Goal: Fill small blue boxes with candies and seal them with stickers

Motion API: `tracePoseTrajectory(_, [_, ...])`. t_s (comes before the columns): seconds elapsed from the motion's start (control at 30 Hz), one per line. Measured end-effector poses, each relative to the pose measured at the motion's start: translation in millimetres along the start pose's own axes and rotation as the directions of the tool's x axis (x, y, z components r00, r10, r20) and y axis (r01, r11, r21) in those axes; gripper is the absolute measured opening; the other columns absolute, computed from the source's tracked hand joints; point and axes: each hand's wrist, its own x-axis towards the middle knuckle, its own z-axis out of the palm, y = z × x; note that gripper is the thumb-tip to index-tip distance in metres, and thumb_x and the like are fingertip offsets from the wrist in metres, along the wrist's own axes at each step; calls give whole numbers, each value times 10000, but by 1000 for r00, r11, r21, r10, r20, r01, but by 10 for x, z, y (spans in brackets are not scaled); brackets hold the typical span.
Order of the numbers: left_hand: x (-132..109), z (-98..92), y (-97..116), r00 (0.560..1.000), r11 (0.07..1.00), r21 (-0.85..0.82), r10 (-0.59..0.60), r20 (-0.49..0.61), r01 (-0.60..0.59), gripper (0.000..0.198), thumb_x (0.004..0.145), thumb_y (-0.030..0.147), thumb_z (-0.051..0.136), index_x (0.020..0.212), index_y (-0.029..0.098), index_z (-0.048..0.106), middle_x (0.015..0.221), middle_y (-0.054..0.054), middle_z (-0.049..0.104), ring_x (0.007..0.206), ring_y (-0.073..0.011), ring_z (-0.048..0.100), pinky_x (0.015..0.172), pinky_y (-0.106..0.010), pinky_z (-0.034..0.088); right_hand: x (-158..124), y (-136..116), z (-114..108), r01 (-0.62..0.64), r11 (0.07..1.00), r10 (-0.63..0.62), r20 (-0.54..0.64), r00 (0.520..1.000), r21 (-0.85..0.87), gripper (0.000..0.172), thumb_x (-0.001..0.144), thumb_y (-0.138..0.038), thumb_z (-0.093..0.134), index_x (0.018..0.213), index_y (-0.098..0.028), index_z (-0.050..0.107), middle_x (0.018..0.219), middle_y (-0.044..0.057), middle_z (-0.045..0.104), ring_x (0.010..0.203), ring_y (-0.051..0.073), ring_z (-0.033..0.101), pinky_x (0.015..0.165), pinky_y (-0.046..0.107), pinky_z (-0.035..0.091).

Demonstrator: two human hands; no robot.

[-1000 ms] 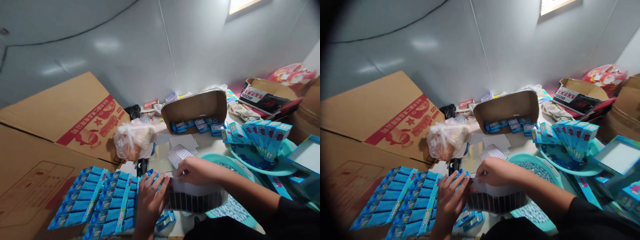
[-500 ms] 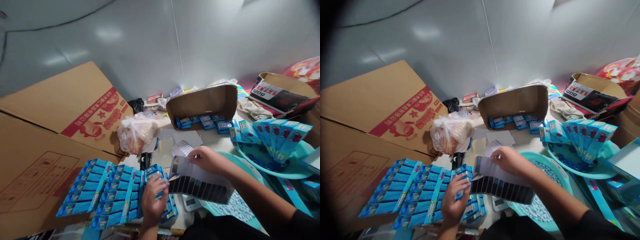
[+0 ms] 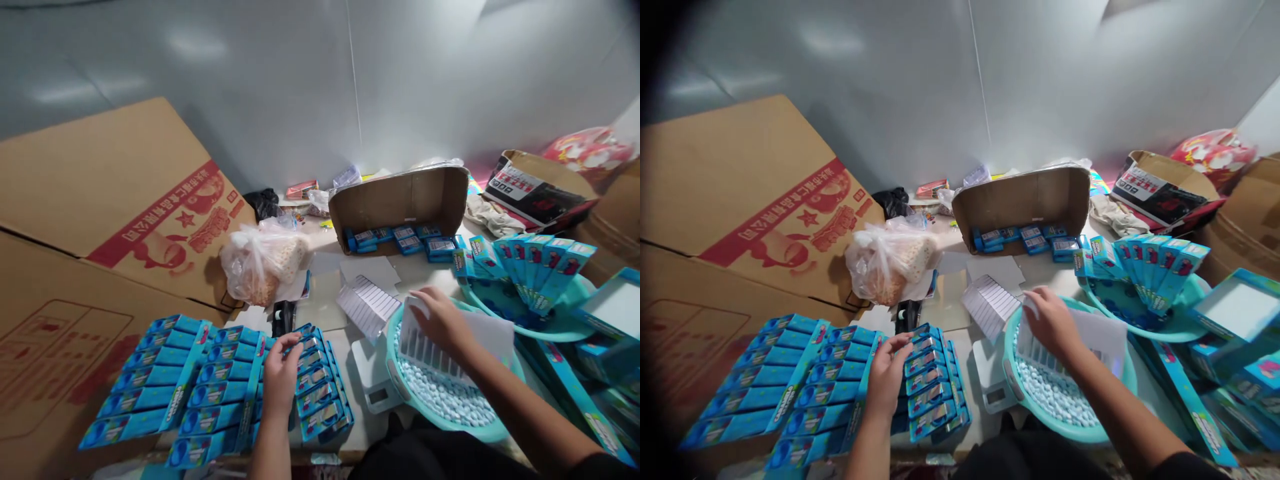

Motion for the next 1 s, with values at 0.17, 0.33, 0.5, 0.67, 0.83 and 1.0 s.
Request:
tracePoseTrajectory(0.17, [-196,-7,133,980,999,42,0,197,-9,209,760,367,609,849,195,687,976,-66,711,1020,-259,635,971,-396,467,262,-992,273,332,873,-430,245,869,356,508,866,-241,662,1361,-234,544,1238,117,602,1082,258,598,905,354,490])
tracePoseTrajectory(0.33, [-396,-61,206,944,999,38,16,329,-30,214,806,309,585,936,193,708,1063,-80,705,1015,-253,641,938,-370,486,249,-1504,609,400,766,-594,316,740,503,239,902,-208,637,1132,-202,699,916,65,687,782,174,638,697,248,464])
tracePoseTrajectory(0.5, [-514,-165,188,967,997,-45,-52,251,66,392,828,331,580,1206,226,581,1167,-90,670,1099,-238,629,981,-375,464,190,-1553,841,219,733,-498,289,818,644,87,868,-185,687,898,-169,767,755,41,685,629,122,585,611,212,418])
tracePoseTrajectory(0.67, [-520,-158,92,992,956,-269,-106,69,121,442,771,350,632,1173,194,539,1083,-96,692,1045,-231,655,983,-395,471,181,-1656,867,66,686,-391,291,873,725,140,826,-177,649,866,-184,783,748,45,708,624,135,574,610,240,420])
tracePoseTrajectory(0.83, [-536,33,76,985,911,-374,-153,82,173,535,681,376,753,1154,189,586,1076,-87,706,1033,-235,663,929,-364,508,191,-1814,856,-404,312,-41,437,898,860,222,698,-366,778,774,-159,749,685,34,687,622,145,575,599,257,428])
tracePoseTrajectory(1.0, [-516,149,114,965,852,-453,-237,116,263,476,661,501,768,979,161,671,963,-94,726,912,-240,698,855,-380,549,139,-1928,858,-544,38,55,542,839,838,324,598,-382,874,759,-144,726,665,8,652,582,100,523,562,226,384])
